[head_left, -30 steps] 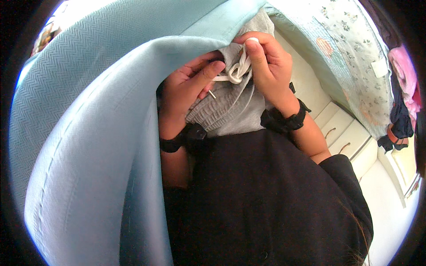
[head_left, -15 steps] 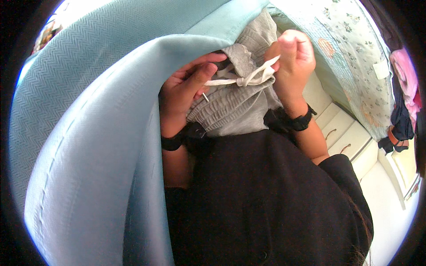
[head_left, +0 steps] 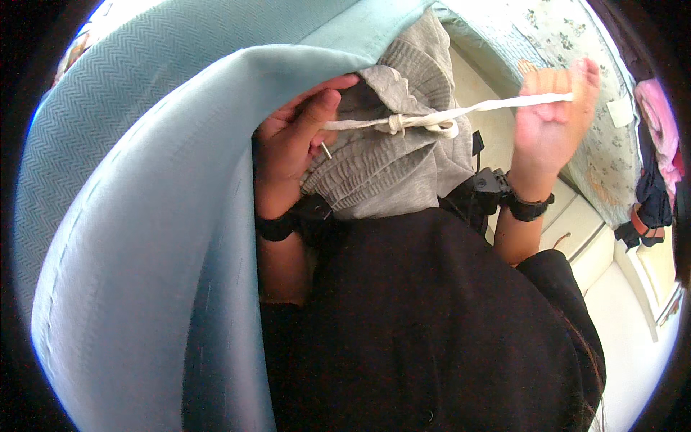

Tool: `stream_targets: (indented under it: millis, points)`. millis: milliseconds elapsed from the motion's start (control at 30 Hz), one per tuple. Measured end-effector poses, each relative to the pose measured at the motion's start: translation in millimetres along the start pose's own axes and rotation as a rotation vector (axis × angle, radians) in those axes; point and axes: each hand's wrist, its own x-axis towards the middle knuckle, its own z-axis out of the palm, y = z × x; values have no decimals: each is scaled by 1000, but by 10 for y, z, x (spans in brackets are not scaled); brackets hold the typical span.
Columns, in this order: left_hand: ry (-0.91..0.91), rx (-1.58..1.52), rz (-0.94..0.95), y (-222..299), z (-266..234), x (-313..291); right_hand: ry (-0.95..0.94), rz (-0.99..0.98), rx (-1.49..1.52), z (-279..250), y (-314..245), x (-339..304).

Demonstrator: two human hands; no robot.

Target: The person smooths a towel on a desk, then moves to a bed to fold a floral garment and tie the drawstring of a pair of shorts.

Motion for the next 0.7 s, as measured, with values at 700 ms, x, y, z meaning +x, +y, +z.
stream_targets:
  millis: [700]
  points:
    - [-19, -106, 65, -42, -75, -37, 241, -130, -959, -113, -155, 13]
